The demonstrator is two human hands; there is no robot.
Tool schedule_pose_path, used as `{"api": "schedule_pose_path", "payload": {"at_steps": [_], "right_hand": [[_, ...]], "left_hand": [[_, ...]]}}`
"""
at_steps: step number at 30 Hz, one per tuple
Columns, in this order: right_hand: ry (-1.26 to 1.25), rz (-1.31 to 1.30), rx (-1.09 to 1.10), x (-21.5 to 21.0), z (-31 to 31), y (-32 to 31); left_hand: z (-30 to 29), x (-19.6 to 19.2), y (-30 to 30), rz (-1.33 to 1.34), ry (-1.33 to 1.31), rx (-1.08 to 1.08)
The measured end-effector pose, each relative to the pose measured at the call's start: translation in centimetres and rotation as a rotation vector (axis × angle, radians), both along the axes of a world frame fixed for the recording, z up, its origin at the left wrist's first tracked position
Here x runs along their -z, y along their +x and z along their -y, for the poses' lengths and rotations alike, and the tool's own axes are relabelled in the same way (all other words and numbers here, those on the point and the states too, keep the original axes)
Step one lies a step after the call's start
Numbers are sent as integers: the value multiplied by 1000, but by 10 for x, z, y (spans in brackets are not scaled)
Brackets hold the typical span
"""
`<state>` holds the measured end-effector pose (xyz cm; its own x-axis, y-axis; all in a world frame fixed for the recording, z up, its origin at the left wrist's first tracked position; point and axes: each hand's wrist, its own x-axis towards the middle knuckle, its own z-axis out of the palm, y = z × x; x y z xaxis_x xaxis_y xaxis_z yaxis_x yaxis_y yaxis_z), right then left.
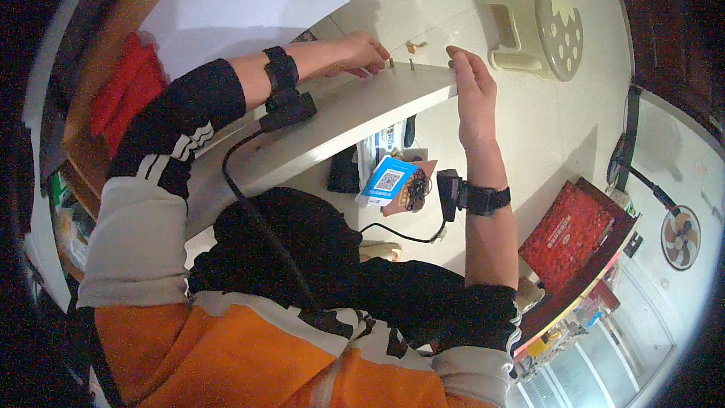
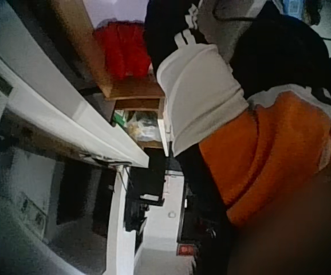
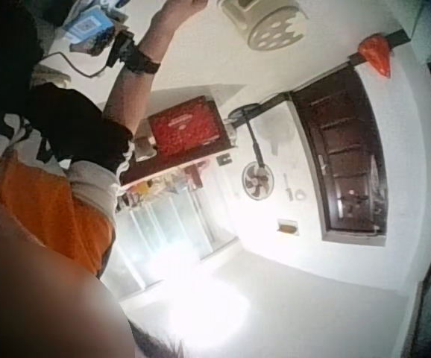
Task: The person assembles a white furniture piece by inserting wooden dowels and screws into pre-drilled holes. They use a screwdriver to tighten the screws and a pair of scissors to cut a small piece of wood. The person works on the floor, surrounded by various tools and materials.
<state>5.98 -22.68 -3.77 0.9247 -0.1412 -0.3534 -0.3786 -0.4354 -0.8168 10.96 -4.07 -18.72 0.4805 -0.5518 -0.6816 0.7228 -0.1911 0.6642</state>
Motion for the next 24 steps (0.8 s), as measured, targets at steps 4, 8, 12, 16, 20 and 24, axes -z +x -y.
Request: {"api": "schedule_pose_path", "payload": {"at_steps": [4,8,12,16,20,24], "right_hand": [[27,-8,29,3,1,-2],[41,0,32,4,2,-2],[46,28,35,7,1,-1],[46,43,33,7,1,-2],[73,67,25,7,1,-3],[64,72,27,8,1,-4]], "left_hand": [[7,8,8,42,29,165],[11,12,11,97,49,112],[19,24,13,78,76,80],[25,37,15,69,18,128],[20,39,15,-49,-27,165],[19,31,17,-161,-49,207]]}}
